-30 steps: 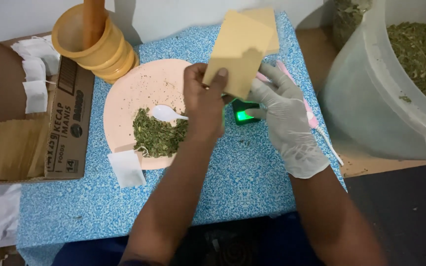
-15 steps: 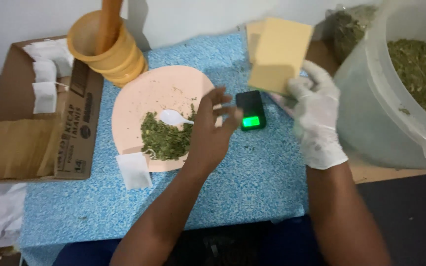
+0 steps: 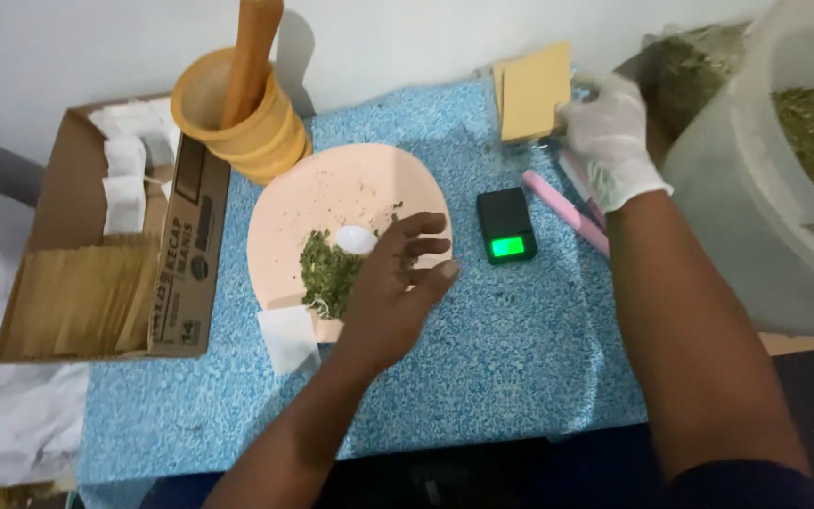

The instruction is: Filling small paper bags with tea leaves using a spoon, weighing them, and sealing them with a heat sealer.

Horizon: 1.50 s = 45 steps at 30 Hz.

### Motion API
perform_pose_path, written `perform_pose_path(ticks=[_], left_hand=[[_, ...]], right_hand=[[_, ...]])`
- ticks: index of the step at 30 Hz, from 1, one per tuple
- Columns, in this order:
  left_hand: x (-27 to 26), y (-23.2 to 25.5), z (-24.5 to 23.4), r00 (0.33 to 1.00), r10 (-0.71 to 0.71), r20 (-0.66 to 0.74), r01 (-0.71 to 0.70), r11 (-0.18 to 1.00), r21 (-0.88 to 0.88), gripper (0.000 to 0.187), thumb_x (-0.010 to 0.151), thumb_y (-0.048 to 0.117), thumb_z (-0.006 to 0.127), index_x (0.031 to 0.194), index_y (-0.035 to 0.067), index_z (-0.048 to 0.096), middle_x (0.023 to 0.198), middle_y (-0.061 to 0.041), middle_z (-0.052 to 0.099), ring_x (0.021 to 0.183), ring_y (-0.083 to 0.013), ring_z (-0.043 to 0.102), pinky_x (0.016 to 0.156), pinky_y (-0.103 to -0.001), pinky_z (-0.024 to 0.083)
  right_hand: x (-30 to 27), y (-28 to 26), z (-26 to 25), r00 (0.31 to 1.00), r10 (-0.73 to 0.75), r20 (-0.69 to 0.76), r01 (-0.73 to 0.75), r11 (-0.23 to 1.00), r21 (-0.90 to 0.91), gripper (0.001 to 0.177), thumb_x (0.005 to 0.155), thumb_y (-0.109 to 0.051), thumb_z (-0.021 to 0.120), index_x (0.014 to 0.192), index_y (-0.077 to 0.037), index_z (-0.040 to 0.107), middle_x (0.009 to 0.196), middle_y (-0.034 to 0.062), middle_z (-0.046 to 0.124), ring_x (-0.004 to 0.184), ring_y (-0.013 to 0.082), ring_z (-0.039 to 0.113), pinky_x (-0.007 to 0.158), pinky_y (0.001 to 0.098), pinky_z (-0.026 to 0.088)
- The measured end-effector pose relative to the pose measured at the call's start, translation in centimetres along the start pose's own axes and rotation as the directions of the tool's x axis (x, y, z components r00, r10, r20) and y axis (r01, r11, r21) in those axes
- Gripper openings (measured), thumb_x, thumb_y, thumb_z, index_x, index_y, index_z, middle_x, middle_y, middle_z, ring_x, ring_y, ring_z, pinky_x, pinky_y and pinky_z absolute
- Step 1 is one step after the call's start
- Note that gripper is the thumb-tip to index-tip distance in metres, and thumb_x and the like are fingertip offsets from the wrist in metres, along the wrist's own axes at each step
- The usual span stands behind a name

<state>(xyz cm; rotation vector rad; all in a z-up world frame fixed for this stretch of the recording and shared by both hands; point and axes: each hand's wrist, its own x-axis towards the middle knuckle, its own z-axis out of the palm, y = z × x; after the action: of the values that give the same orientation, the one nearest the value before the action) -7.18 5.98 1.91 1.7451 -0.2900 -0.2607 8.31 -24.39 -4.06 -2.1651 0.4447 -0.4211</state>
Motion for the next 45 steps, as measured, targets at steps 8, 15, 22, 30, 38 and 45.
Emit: perform_pose_path(ticks=[8,15,22,30,38,45], left_hand=[[-4.1,1.4,-7.3,0.977,-0.048,-0.21,0.04,0.998,-0.041,0.045,0.082,0.0,0.068,0.124,0.018,0.062,0.121,-0.01,0.075,0.115,-0.0241,0.073,0.086,-0.041,0.065],[-6.2,-2.0,-12.9,0.909,0.193,-0.37,-0.193,0.981,0.036,0.038,0.094,0.003,0.059,0.13,0.005,0.05,0.128,-0.014,0.064,0.111,-0.0295,0.07,0.088,-0.04,0.062],[-6.5,-4.2,-14.5,0.789,0.321,-0.524,-0.323,0.942,0.09,0.037,0.1,0.017,0.062,0.132,0.002,0.051,0.121,-0.015,0.066,0.101,-0.0274,0.07,0.083,-0.037,0.061],[-6.7,-5.9,-14.9,0.785,0.33,-0.523,-0.331,0.939,0.095,0.03,0.101,0.009,0.062,0.129,0.001,0.053,0.118,-0.017,0.066,0.101,-0.0288,0.07,0.092,-0.043,0.064],[-6.5,-6.3,-14.9,0.803,0.332,-0.495,-0.335,0.938,0.086,0.027,0.101,0.005,0.061,0.126,0.002,0.054,0.118,-0.015,0.066,0.1,-0.0271,0.068,0.092,-0.041,0.062],[-6.5,-6.2,-14.9,0.802,0.341,-0.491,-0.331,0.937,0.111,0.028,0.101,0.006,0.061,0.127,0.0,0.054,0.118,-0.015,0.066,0.101,-0.0268,0.069,0.092,-0.04,0.064]], right_hand=[[-0.1,-3.8,0.0,0.977,0.21,0.032,-0.168,0.855,-0.49,0.046,0.093,-0.023,0.055,0.139,-0.022,0.06,0.117,0.0164,0.068,0.103,0.0392,0.064,0.081,0.0514,0.051],[-0.8,-2.1,0.4,0.972,-0.223,0.073,0.208,0.675,-0.708,0.027,0.097,-0.021,0.055,0.114,-0.017,0.076,0.097,0.0158,0.065,0.091,0.039,0.062,0.059,0.055,0.055],[-0.5,-0.7,0.2,0.821,-0.398,0.409,0.57,0.559,-0.602,0.034,0.097,-0.027,0.067,0.13,-0.023,0.072,0.131,0.001,0.069,0.115,0.0325,0.059,0.08,0.0518,0.054],[0.4,2.6,1.1,0.722,-0.559,0.407,0.651,0.352,-0.672,0.023,0.095,-0.03,0.072,0.117,-0.033,0.076,0.122,-0.0099,0.074,0.104,0.0237,0.064,0.073,0.0393,0.054],[-0.1,1.5,0.8,0.693,-0.553,0.462,0.638,0.173,-0.75,0.013,0.106,-0.039,0.06,0.107,-0.035,0.073,0.097,-0.0083,0.076,0.086,0.0216,0.07,0.06,0.0343,0.051],[0.2,2.5,0.7,0.72,-0.567,0.399,0.626,0.285,-0.725,0.013,0.105,-0.036,0.064,0.108,-0.037,0.077,0.092,-0.007,0.076,0.08,0.0219,0.068,0.056,0.0366,0.052]])
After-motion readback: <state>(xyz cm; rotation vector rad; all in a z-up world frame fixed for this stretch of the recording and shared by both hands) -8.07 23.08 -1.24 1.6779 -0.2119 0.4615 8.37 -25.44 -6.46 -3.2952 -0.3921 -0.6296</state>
